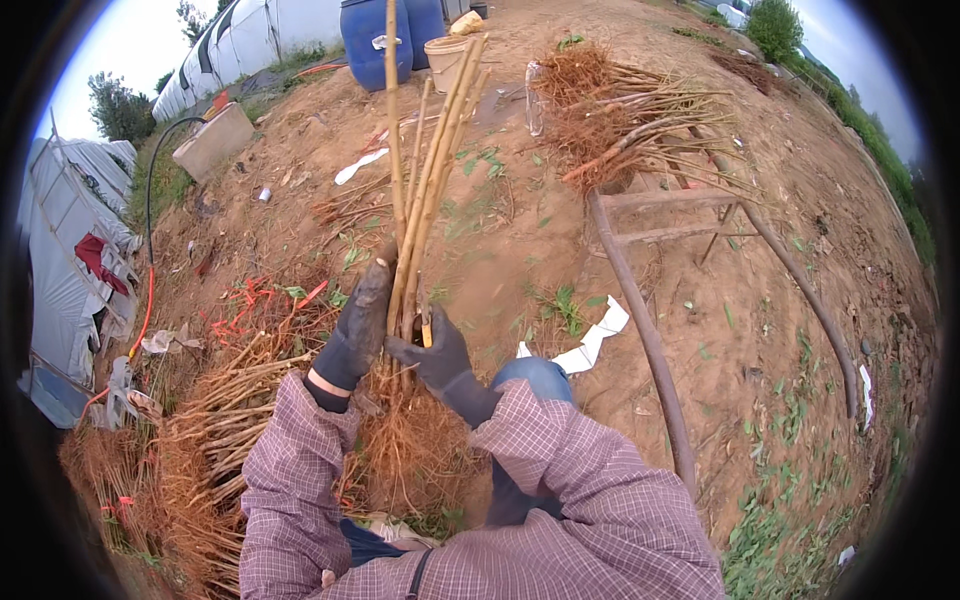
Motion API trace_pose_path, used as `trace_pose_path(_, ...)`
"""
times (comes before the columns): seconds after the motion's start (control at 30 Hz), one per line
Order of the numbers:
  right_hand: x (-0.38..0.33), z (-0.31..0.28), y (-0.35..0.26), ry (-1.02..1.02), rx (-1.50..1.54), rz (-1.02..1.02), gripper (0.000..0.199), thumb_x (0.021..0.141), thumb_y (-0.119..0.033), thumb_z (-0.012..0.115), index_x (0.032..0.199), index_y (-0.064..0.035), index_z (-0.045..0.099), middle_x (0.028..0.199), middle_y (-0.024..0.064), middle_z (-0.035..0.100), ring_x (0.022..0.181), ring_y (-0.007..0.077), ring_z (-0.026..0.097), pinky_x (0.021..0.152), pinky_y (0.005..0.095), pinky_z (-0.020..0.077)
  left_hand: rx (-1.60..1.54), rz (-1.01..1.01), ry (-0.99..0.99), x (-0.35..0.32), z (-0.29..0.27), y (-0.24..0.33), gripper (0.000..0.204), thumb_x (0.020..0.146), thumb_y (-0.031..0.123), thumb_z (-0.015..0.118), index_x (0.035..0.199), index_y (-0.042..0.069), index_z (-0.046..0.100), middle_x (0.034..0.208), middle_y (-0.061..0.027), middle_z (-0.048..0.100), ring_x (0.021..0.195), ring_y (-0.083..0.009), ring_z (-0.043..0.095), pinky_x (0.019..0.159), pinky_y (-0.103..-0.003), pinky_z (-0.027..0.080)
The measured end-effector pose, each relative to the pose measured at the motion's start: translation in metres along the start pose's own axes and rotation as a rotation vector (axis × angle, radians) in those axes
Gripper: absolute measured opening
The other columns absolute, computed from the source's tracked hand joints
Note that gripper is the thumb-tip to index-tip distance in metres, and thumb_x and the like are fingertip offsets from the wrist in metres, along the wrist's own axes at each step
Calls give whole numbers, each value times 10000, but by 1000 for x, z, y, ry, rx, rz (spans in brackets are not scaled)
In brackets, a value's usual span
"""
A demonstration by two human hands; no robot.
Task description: The person sits on the ground and uses pruning shears to strip leaves and small branches from long sticks. They repeatedly pull off foliage and cut away side shoots, then place the cleaned sticks into a growing pile beside them.
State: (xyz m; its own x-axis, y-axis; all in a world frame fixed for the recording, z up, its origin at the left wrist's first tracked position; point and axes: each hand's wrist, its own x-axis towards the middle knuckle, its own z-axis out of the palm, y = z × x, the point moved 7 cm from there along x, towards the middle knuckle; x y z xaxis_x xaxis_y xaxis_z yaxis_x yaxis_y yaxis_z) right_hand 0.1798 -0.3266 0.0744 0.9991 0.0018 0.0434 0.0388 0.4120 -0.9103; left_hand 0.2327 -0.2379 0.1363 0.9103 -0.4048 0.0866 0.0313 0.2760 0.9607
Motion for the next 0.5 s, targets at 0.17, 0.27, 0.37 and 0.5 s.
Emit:
trace_pose_path(0.17,93,-90,-122,248,116,-267,401,787,-116,801,1089,7,567,900,57,642,738,130,626,649,261,553,283,510,-233,88,53,101,713,984,461,500,1462,-40,330,1495,-194,380,1395,-284,368,1173,-405,259)
trace_pose_path(0.27,150,-233,-200,493,-21,-455,224,829,-97,749,1011,-12,651,857,67,680,714,144,631,658,261,532,235,553,-267,75,60,125,627,984,436,508,1398,-28,426,1428,-199,466,1335,-294,451,1145,-428,317)
trace_pose_path(0.37,215,-374,-222,557,23,-388,228,863,-93,692,1052,32,669,915,83,688,840,181,656,728,288,529,107,342,-195,65,-7,68,551,971,402,552,1331,-11,501,1330,-182,561,1224,-285,556,1087,-430,404)
trace_pose_path(0.5,237,-629,-197,425,-162,-285,222,868,-83,650,1032,65,675,1142,152,654,1004,277,635,802,352,533,-209,-25,-3,50,-63,-91,524,960,372,587,1317,-4,508,1264,-165,597,1162,-271,590,1052,-422,446)
